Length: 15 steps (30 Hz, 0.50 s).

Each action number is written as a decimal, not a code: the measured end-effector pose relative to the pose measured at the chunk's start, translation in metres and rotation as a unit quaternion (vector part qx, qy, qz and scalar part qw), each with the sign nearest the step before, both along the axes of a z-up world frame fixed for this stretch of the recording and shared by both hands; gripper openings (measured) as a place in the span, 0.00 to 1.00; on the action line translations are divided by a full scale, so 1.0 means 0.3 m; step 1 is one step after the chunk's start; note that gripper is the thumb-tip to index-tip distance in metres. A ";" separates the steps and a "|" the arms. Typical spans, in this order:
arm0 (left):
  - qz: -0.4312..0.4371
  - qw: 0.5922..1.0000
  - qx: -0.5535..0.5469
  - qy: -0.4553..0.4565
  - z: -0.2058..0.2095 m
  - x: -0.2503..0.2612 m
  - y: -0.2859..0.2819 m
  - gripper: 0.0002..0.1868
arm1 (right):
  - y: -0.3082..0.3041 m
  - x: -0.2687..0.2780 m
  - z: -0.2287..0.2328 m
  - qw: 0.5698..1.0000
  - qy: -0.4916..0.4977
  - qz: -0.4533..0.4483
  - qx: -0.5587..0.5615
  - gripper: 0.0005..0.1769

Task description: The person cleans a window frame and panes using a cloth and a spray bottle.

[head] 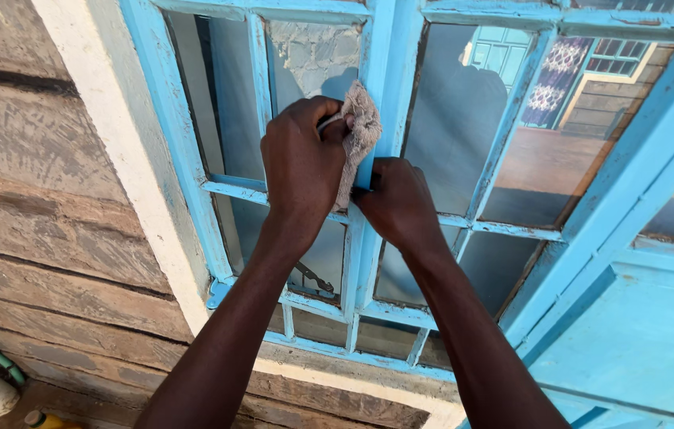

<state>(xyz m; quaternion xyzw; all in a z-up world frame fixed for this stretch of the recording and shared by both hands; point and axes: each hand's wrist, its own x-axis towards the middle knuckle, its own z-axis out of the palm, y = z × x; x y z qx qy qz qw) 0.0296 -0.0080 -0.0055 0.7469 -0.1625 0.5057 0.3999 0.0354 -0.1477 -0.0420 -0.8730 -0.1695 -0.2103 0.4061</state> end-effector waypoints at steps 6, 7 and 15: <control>0.000 1.000 0.005 -0.004 0.001 0.000 0.011 0.06 | 0.045 -0.038 -0.034 0.997 -0.039 -0.060 -0.004 0.08; -0.015 1.000 -0.014 0.007 0.000 -0.006 0.013 0.07 | 0.056 -0.058 -0.044 0.996 -0.005 -0.033 0.084 0.11; -0.072 0.992 -0.079 0.059 -0.035 -0.050 0.087 0.08 | 0.094 -0.124 -0.203 0.949 -0.127 0.034 0.287 0.27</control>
